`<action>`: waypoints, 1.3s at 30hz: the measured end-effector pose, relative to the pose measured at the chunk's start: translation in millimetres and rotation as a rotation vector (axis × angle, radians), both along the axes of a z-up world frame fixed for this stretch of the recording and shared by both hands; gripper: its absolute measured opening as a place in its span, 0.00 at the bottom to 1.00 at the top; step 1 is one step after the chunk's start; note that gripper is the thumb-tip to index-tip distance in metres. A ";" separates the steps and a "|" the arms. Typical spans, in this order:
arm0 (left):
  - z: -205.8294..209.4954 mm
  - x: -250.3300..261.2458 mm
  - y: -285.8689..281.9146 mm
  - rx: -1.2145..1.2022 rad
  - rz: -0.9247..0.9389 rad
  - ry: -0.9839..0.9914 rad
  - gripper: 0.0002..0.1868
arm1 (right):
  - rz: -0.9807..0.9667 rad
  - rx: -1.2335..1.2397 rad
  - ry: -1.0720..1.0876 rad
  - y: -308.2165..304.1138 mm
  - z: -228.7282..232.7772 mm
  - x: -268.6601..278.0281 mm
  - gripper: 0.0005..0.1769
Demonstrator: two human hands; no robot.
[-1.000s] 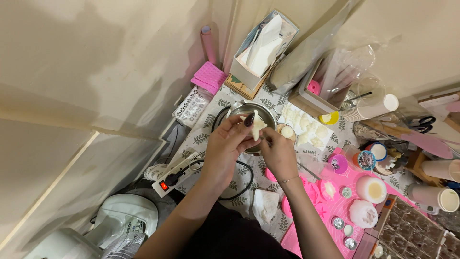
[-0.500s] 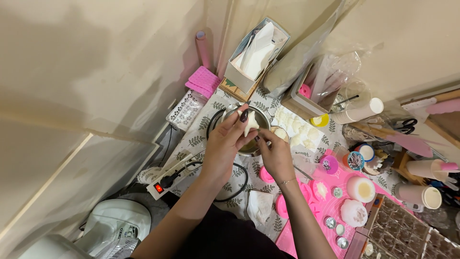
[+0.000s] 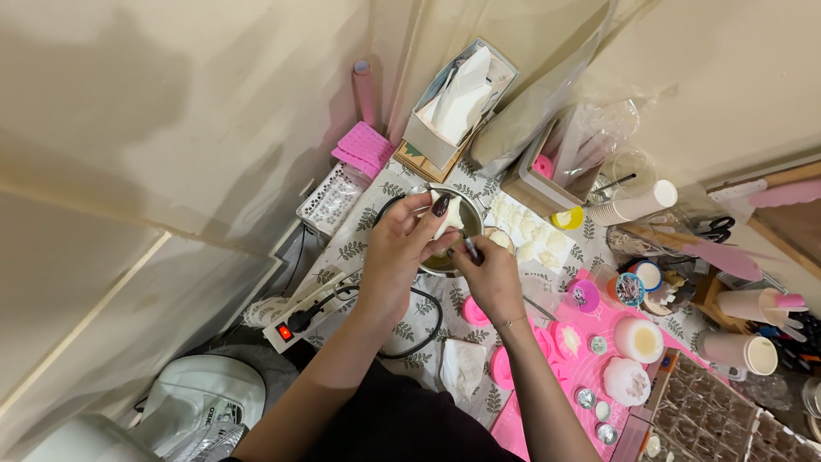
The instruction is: Removing molded wax stars from a silicone mold and preparing for melting more wax.
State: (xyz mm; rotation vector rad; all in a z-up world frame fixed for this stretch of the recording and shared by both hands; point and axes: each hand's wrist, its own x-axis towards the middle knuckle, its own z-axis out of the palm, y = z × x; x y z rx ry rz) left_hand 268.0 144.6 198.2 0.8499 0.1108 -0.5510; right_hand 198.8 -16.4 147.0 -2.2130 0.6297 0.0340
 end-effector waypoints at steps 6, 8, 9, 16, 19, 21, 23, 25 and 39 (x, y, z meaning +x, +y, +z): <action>6.4 2.5 3.5 0.054 0.032 -0.059 0.21 | 0.015 0.066 -0.118 5.8 34.9 2.0 0.16; 13.5 4.0 5.6 0.068 0.032 -0.070 0.22 | 0.055 0.118 -0.175 8.7 54.8 0.4 0.18; 16.7 3.7 6.7 0.083 0.028 -0.076 0.23 | 0.092 0.170 -0.227 10.3 64.5 -1.8 0.19; 7.7 2.6 3.0 0.023 -0.031 0.048 0.23 | 0.082 0.331 -0.245 11.6 86.7 -11.2 0.21; 4.0 2.3 2.7 -0.025 -0.061 0.069 0.22 | 0.048 0.364 -0.236 9.3 81.5 -14.1 0.20; 3.2 2.0 2.2 -0.052 -0.079 0.067 0.21 | 0.039 0.359 -0.242 10.0 81.8 -15.1 0.19; 4.5 1.7 0.8 -0.054 -0.082 0.077 0.20 | 0.032 0.348 -0.244 11.6 80.9 -15.0 0.19; 5.3 1.3 -0.4 -0.056 -0.086 0.086 0.20 | 0.025 0.336 -0.247 11.8 78.9 -15.3 0.18; 1.7 -2.2 -5.6 -0.084 -0.103 0.152 0.20 | -0.004 0.270 -0.284 8.2 70.7 -15.6 0.18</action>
